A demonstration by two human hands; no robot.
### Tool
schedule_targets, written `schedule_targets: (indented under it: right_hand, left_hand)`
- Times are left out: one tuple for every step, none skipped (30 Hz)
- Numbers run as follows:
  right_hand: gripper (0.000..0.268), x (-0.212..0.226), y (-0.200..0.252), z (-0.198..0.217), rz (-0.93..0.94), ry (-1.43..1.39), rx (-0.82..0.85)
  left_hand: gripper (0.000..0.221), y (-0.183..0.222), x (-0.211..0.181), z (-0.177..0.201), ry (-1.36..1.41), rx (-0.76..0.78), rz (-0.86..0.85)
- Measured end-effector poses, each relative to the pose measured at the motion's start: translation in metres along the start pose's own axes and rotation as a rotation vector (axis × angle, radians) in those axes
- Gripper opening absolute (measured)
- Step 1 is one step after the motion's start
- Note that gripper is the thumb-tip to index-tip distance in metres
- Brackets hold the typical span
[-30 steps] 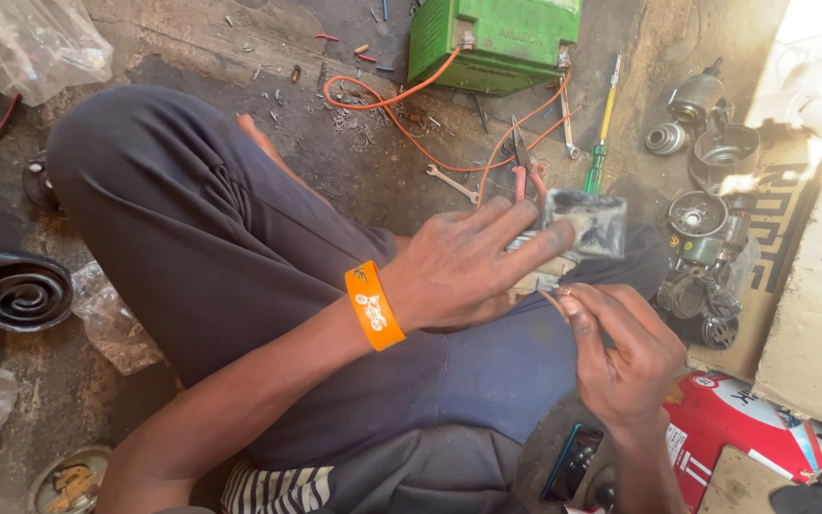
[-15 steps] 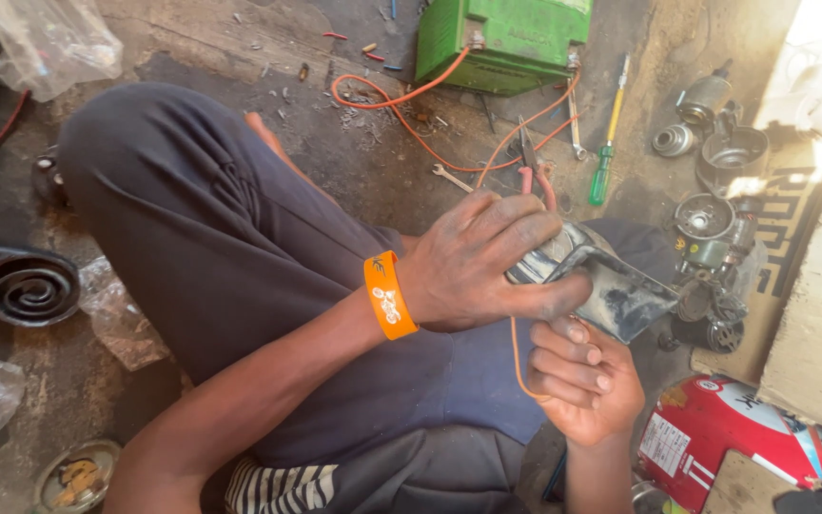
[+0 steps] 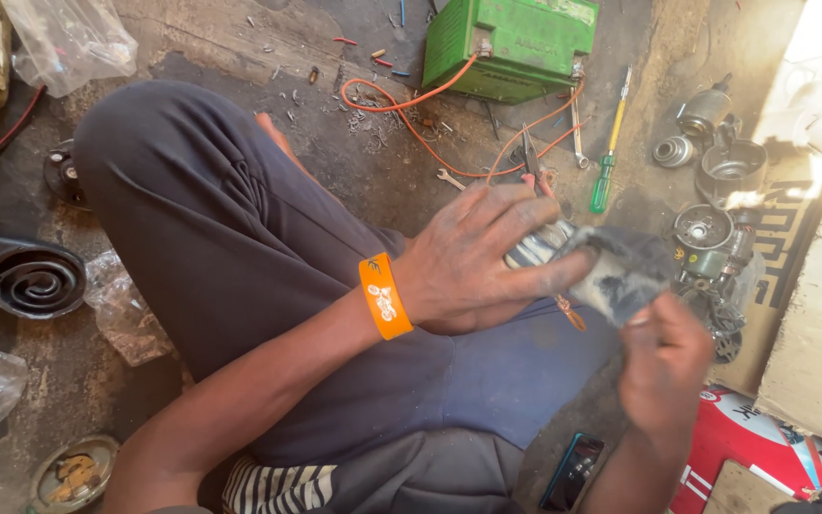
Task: The person sits on the floor and twists two orange wires together by hand. They then connect the twisted wires to a small cylindrical electrical component and use a screwdriver to tighten a terminal screw on the component.
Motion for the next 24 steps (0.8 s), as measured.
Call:
schedule_targets:
  right_hand:
    - [0.037,-0.003,-0.002,0.004,-0.018,-0.009,-0.059]
    - [0.038,-0.003,-0.006,0.006,-0.009,-0.009,-0.084]
    - [0.046,-0.002,-0.011,0.005,-0.001,-0.013,-0.111]
    - [0.049,0.001,-0.017,-0.002,0.051,-0.083,-0.026]
    - [0.053,0.005,-0.023,-0.010,0.105,-0.156,0.060]
    - [0.058,0.012,-0.026,-0.018,0.158,-0.228,0.147]
    - [0.061,0.016,-0.028,-0.026,0.151,-0.232,0.165]
    - [0.064,0.020,-0.030,-0.034,0.144,-0.236,0.183]
    - [0.067,0.023,-0.032,-0.040,0.138,-0.237,0.200]
    - [0.067,0.027,-0.032,-0.044,0.144,-0.303,0.217]
    - [0.066,0.029,-0.032,-0.046,0.147,-0.366,0.235]
    - [0.066,0.030,-0.033,-0.046,0.150,-0.430,0.252]
    - [0.063,0.029,-0.035,-0.047,0.153,-0.443,0.253]
    - [0.059,0.028,-0.039,-0.047,0.155,-0.457,0.254]
    - [0.056,0.026,-0.041,-0.046,0.155,-0.472,0.252]
    - [0.051,0.023,-0.043,-0.048,0.143,-0.447,0.250]
    - [0.045,0.019,-0.045,-0.050,0.131,-0.421,0.246]
    - [0.041,0.016,-0.046,-0.051,0.119,-0.395,0.242]
    - [0.037,0.013,-0.046,-0.052,0.110,-0.398,0.237]
    - [0.034,0.010,-0.046,-0.056,0.100,-0.401,0.231]
    - [0.031,0.008,-0.045,-0.059,0.089,-0.405,0.229]
    - [0.029,0.005,-0.044,-0.060,0.096,-0.422,0.217]
    - [0.027,0.003,-0.043,-0.063,0.104,-0.440,0.206]
    - [0.026,0.000,-0.043,-0.065,0.112,-0.458,0.194]
  left_hand:
    - [0.060,0.000,0.002,0.001,0.043,0.019,0.036]
    - [0.069,-0.001,0.003,0.002,0.086,0.039,0.072]
    - [0.079,-0.001,0.004,0.002,0.128,0.061,0.106]
    - [0.082,-0.002,0.005,0.002,0.171,0.062,0.146]
    - [0.086,-0.003,0.005,0.003,0.210,0.066,0.186]
    - [0.090,-0.003,0.006,0.003,0.249,0.069,0.225]
    - [0.088,-0.005,0.008,0.003,0.245,0.054,0.264]
    - [0.087,-0.007,0.009,0.001,0.242,0.038,0.303]
    - [0.086,-0.009,0.011,0.000,0.241,0.019,0.340]
    - [0.090,-0.009,0.013,-0.001,0.269,-0.004,0.364]
    - [0.094,-0.010,0.015,-0.003,0.300,-0.027,0.391]
    - [0.098,-0.009,0.017,-0.004,0.332,-0.049,0.418]
    - [0.099,-0.008,0.020,-0.005,0.356,-0.049,0.454]
    - [0.099,-0.008,0.023,-0.007,0.380,-0.049,0.490]
    - [0.099,-0.006,0.026,-0.008,0.406,-0.046,0.526]
    - [0.098,-0.004,0.030,-0.010,0.467,-0.066,0.587]
    - [0.098,-0.003,0.034,-0.012,0.529,-0.086,0.646]
    - [0.097,-0.001,0.038,-0.014,0.591,-0.106,0.704]
    - [0.095,-0.001,0.042,-0.017,0.682,-0.143,0.730]
    - [0.092,-0.002,0.047,-0.019,0.773,-0.180,0.756]
    - [0.090,-0.001,0.051,-0.022,0.862,-0.217,0.784]
    - [0.086,0.000,0.056,-0.024,0.911,-0.222,0.806]
    - [0.081,0.001,0.061,-0.025,0.958,-0.227,0.829]
    - [0.077,0.002,0.065,-0.026,1.006,-0.232,0.852]
Point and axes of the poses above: each hand's wrist, its own y-axis away from the middle knuckle, its own z-axis out of the back of the hand, x = y × z, the point moved 3 cm from there along -y, towards the middle knuckle, and after that the axes turned 4 degrees about -y, right-handed, at the moved point
